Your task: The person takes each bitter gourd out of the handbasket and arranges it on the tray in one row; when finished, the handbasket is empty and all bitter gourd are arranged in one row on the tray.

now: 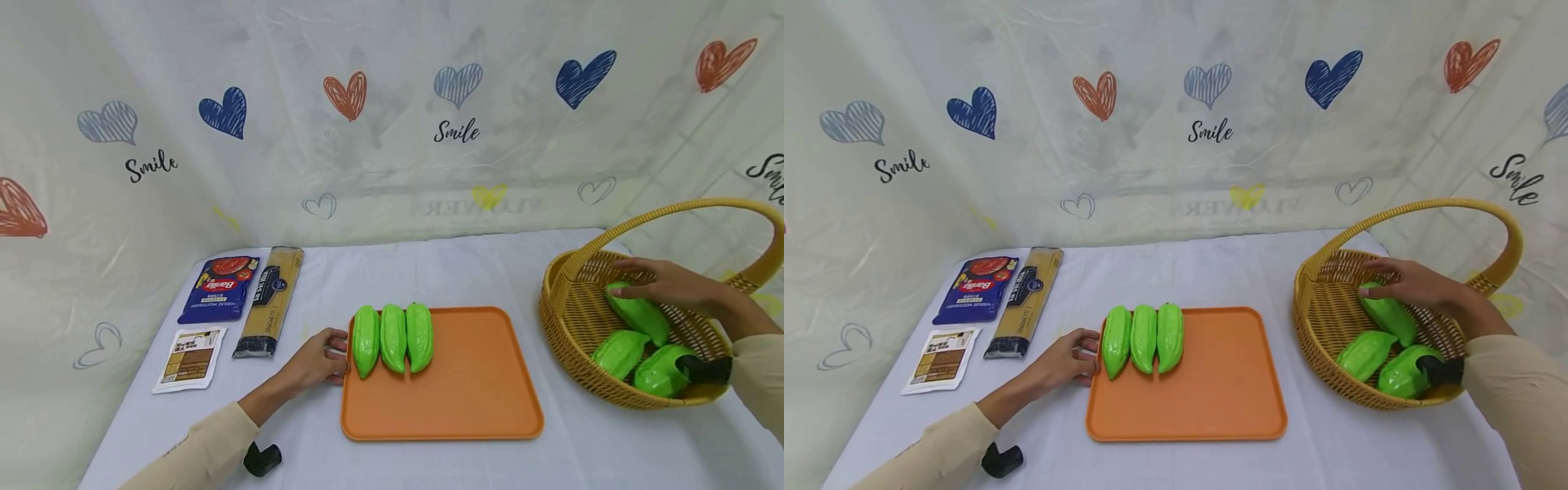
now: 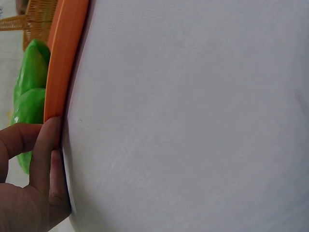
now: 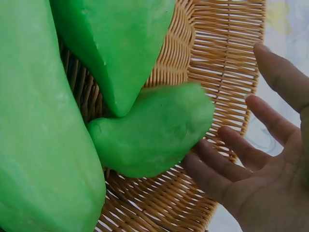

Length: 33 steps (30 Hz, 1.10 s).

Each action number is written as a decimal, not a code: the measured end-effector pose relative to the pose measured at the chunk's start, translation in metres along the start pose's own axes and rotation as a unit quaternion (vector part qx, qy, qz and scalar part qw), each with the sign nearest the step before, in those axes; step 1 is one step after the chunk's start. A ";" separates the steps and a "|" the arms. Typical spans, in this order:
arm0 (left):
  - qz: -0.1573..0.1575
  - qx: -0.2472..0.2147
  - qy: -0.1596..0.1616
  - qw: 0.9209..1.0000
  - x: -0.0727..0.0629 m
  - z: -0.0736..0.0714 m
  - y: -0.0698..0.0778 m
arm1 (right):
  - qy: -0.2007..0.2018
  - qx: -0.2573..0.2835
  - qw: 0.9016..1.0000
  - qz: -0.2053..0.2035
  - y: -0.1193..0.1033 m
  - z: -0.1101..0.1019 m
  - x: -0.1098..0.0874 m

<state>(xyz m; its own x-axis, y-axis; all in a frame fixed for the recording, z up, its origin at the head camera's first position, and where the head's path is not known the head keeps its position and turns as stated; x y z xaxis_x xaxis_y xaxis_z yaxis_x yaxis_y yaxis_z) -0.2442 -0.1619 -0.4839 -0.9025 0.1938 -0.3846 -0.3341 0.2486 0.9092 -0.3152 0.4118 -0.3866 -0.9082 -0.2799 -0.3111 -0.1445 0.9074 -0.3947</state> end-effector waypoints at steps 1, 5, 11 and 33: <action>0.000 0.000 0.000 1.000 0.000 0.000 0.000 | 0.000 0.000 1.000 0.000 0.000 0.000 0.001; 0.001 0.002 -0.002 1.000 0.000 -0.001 0.000 | -0.007 0.001 1.000 -0.003 0.000 0.003 0.002; 0.000 0.003 -0.002 1.000 0.000 -0.001 0.000 | -0.030 -0.021 0.999 -0.014 -0.001 0.012 0.006; -0.001 -0.001 -0.004 1.000 0.000 -0.001 0.001 | -0.022 -0.048 0.995 -0.085 -0.013 0.014 0.014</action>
<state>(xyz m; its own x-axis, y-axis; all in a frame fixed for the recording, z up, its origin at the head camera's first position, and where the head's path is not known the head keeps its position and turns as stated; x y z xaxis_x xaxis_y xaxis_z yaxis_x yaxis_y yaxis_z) -0.2448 -0.1625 -0.4830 -0.8996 0.2020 -0.3872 -0.3359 0.2465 0.9091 -0.3209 0.3914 -0.3981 -0.8494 -0.4436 -0.2859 -0.3331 0.8709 -0.3615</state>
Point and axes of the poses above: each hand's wrist, its own x-axis towards the middle knuckle, its own z-axis out of the palm, y = z × x, the point moved 8 cm from there along x, towards the middle knuckle, and after that the axes turned 9 degrees about -x, right-handed, at the moved point
